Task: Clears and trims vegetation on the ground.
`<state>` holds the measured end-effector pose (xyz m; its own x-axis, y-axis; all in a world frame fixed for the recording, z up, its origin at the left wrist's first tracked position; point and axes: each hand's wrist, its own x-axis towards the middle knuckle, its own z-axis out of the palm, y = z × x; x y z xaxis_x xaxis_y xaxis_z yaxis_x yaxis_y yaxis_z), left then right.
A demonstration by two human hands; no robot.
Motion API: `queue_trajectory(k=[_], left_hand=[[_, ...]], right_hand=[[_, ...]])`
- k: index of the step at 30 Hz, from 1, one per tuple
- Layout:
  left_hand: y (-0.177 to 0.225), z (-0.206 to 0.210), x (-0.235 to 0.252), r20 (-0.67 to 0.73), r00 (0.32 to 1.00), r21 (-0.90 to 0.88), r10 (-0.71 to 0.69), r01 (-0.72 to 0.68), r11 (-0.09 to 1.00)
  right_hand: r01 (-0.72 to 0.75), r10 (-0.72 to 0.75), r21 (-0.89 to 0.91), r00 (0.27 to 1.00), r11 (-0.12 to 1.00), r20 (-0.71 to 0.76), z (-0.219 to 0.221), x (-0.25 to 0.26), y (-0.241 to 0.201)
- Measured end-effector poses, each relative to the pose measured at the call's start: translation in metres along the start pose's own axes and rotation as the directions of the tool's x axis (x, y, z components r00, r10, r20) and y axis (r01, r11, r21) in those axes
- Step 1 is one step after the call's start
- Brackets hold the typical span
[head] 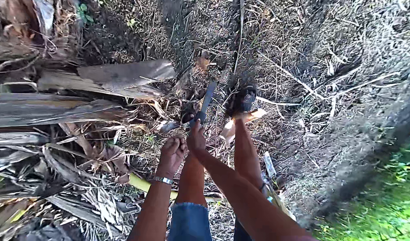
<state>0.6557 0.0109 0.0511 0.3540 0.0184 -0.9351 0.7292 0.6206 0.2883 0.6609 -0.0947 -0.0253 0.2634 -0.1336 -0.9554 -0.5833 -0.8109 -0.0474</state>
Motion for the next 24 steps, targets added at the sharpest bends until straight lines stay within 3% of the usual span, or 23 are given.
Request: queue_trajectory(k=[5,8,12,17,24], left_hand=[[0.01,0.062,0.013,-0.031,0.999,0.124,-0.015,0.018,0.992],[0.011,0.104,0.035,-0.008,1.0,0.227,-0.019,0.02,0.974],[0.005,0.151,0.071,0.003,1.0,0.395,-0.025,0.022,0.918],[-0.002,0.197,0.111,-0.103,0.989,0.43,-0.107,0.141,0.892],[0.004,0.231,0.139,-0.263,0.937,0.392,-0.23,0.321,0.862]], right_hand=[[0.111,-0.12,0.129,0.991,0.985,0.064,-0.137,-0.033,0.026],[0.216,-0.227,0.246,0.974,0.945,0.016,-0.232,-0.02,0.052],[0.095,-0.134,0.328,0.986,0.94,0.098,-0.331,0.004,0.043],[0.054,-0.129,0.329,0.969,0.943,0.21,-0.375,0.025,0.039],[0.101,-0.199,0.369,0.95,0.924,0.239,-0.383,0.037,0.05]])
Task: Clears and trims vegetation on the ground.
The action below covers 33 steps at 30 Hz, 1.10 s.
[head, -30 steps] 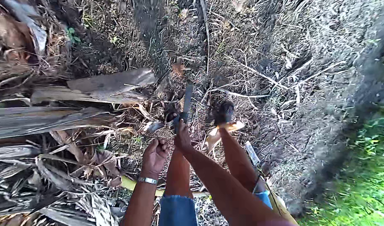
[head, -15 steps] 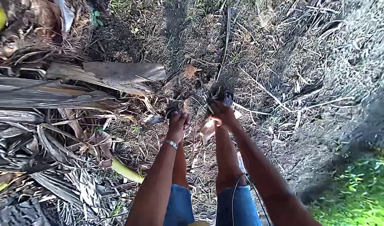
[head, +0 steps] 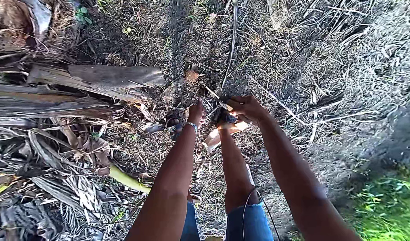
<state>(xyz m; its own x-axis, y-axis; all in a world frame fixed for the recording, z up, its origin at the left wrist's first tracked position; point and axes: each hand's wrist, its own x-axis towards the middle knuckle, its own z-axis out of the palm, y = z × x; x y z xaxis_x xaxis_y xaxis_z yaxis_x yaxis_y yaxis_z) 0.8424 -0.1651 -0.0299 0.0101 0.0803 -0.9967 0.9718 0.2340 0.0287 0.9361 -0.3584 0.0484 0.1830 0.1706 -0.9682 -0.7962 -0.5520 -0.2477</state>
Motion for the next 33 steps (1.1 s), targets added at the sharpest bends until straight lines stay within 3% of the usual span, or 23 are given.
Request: queue_trajectory(k=[7,10,13,15,17,19,22,24,26,27,28,29,33], left_hand=[[-0.006,-0.001,-0.004,0.007,1.0,-0.028,0.009,-0.008,1.0],[-0.023,-0.011,-0.021,0.025,0.996,-0.031,0.091,-0.09,0.995],[-0.041,-0.025,-0.041,-0.042,0.996,-0.061,0.076,-0.078,0.995],[-0.051,-0.039,-0.05,-0.078,0.996,-0.089,0.038,-0.045,0.995],[-0.062,-0.051,-0.055,-0.109,0.994,-0.14,0.012,-0.028,0.99],[-0.072,-0.055,-0.058,-0.133,0.991,-0.182,-0.008,-0.016,0.983],[-0.078,-0.045,-0.06,-0.132,0.991,-0.22,-0.012,-0.017,0.975],[-0.081,-0.035,-0.069,-0.105,0.994,-0.224,-0.029,0.005,0.975],[-0.073,-0.024,-0.071,-0.078,0.997,-0.221,-0.017,-0.001,0.975],[-0.072,-0.02,-0.075,-0.074,0.997,-0.228,-0.018,0.001,0.974],[-0.073,-0.016,-0.078,-0.077,0.997,-0.236,-0.025,0.006,0.972],[-0.071,-0.01,-0.079,-0.08,0.997,-0.239,-0.025,0.005,0.971],[-0.058,0.015,-0.088,-0.101,0.995,-0.259,-0.021,-0.006,0.966]], right_hand=[[0.047,-0.047,-0.024,0.999,0.999,-0.003,0.007,-0.002,0.01],[0.155,-0.179,-0.255,0.981,0.954,-0.072,0.034,-0.027,0.041],[0.054,-0.115,-0.506,0.989,0.861,-0.09,0.059,-0.089,0.057],[0.0,-0.081,-0.579,0.99,0.815,-0.113,0.073,-0.122,0.054],[-0.027,-0.071,-0.61,0.988,0.792,-0.136,0.089,-0.121,0.054],[-0.082,0.013,-0.632,0.994,0.771,-0.113,0.109,-0.083,0.055],[-0.113,0.091,-0.609,0.994,0.785,-0.068,0.141,-0.036,0.076],[-0.139,0.122,-0.506,0.99,0.851,-0.067,0.146,-0.04,0.087],[-0.068,0.049,-0.287,0.996,0.956,-0.073,0.119,-0.046,0.085],[-0.008,0.001,-0.095,0.997,0.995,-0.073,0.102,-0.053,0.089],[0.058,-0.049,0.086,0.994,0.995,-0.098,0.09,-0.062,0.098],[0.093,-0.077,0.15,0.991,0.984,-0.113,0.073,-0.071,0.098],[0.145,-0.157,-0.11,0.981,0.983,-0.116,0.031,-0.089,0.075]])
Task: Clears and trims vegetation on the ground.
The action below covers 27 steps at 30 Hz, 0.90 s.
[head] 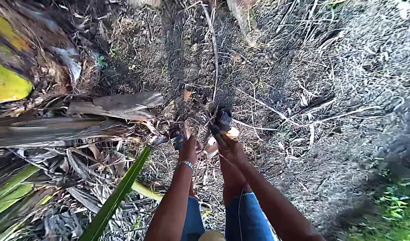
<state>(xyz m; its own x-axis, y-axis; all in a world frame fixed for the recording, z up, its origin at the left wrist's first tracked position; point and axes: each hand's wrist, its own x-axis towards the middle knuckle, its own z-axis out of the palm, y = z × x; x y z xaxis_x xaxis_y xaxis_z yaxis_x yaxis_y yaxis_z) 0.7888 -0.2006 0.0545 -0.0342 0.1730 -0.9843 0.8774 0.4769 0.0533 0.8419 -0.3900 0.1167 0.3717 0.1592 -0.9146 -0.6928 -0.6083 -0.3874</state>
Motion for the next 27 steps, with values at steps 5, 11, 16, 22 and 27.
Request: queue_trajectory(k=[5,11,16,22,27], left_hand=[[0.021,0.038,-0.036,0.005,0.999,-0.255,0.043,-0.04,0.966],[0.087,0.064,-0.068,0.242,0.945,-0.545,0.22,-0.055,0.837],[0.141,0.085,-0.066,0.332,0.905,-0.48,0.266,-0.081,0.873],[0.175,0.092,-0.016,0.308,0.942,-0.437,0.135,0.014,0.899],[0.21,0.071,0.007,0.269,0.962,-0.405,0.047,0.069,0.912]], right_hand=[[-0.04,0.06,-0.233,0.995,0.972,0.08,-0.013,0.068,-0.007],[0.053,-0.066,-0.298,0.997,0.953,-0.033,-0.105,-0.004,-0.042],[0.305,-0.418,-0.384,0.872,0.872,-0.255,-0.193,-0.078,-0.062],[0.218,-0.44,-0.54,0.837,0.813,-0.325,-0.254,-0.079,-0.151],[-0.143,0.006,-0.522,0.967,0.841,-0.256,-0.237,0.137,-0.232]])
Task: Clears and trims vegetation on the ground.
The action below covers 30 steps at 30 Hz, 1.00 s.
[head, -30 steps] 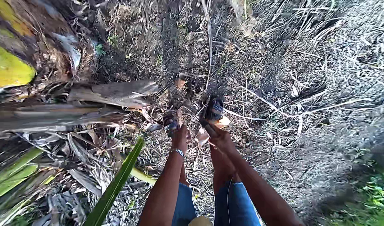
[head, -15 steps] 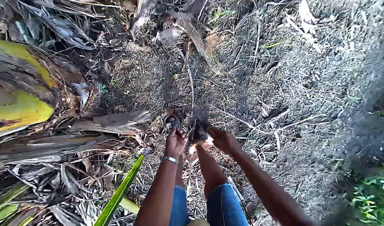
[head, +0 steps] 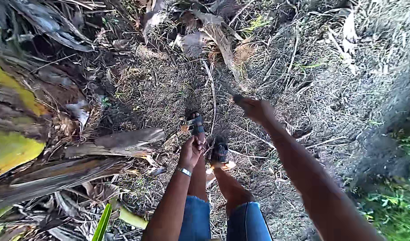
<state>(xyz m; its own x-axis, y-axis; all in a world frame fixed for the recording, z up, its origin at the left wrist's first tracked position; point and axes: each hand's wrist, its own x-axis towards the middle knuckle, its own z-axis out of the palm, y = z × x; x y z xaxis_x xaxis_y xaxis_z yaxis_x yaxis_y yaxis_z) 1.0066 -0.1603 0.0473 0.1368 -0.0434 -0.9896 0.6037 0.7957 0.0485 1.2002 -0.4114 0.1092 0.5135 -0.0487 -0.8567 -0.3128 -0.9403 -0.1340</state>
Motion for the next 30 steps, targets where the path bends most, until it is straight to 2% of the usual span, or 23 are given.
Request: queue_trajectory(k=[2,4,7,9,13,16,22,25,30], left_hand=[[0.028,-0.005,0.005,-0.043,0.999,0.013,0.022,-0.022,1.0],[0.046,-0.014,-0.001,-0.086,0.996,0.006,0.031,-0.031,1.0],[0.071,0.0,0.005,-0.069,0.997,0.012,0.044,-0.043,0.999],[0.076,0.004,0.001,-0.06,0.998,0.051,0.034,-0.031,0.998],[0.075,0.017,0.004,-0.08,0.997,0.104,0.006,0.003,0.995],[0.07,0.017,-0.002,-0.073,0.997,0.1,-0.015,0.023,0.995],[0.079,0.021,-0.011,-0.057,0.998,0.061,-0.028,0.031,0.998],[0.086,0.023,-0.01,-0.077,0.997,0.039,-0.021,0.024,0.999],[0.093,0.017,-0.011,-0.067,0.998,0.079,-0.002,0.007,0.997]], right_hand=[[-0.042,0.044,-0.049,0.998,0.998,0.04,0.006,0.044,-0.036],[-0.092,0.102,-0.104,0.991,0.99,0.088,0.016,0.034,-0.054],[-0.143,0.157,-0.14,0.983,0.98,0.096,0.019,0.03,-0.062],[-0.192,0.207,-0.121,0.969,0.974,0.135,0.01,0.034,-0.069],[-0.172,0.185,-0.098,0.972,0.98,0.145,-0.02,0.059,-0.076],[-0.176,0.187,-0.09,0.974,0.98,0.13,-0.026,0.057,-0.088],[-0.211,0.222,-0.09,0.966,0.973,0.134,-0.014,0.051,-0.146],[-0.209,0.229,-0.15,0.965,0.966,0.132,-0.016,0.055,-0.165],[-0.155,0.178,-0.157,0.974,0.975,0.14,-0.01,0.057,-0.159]])
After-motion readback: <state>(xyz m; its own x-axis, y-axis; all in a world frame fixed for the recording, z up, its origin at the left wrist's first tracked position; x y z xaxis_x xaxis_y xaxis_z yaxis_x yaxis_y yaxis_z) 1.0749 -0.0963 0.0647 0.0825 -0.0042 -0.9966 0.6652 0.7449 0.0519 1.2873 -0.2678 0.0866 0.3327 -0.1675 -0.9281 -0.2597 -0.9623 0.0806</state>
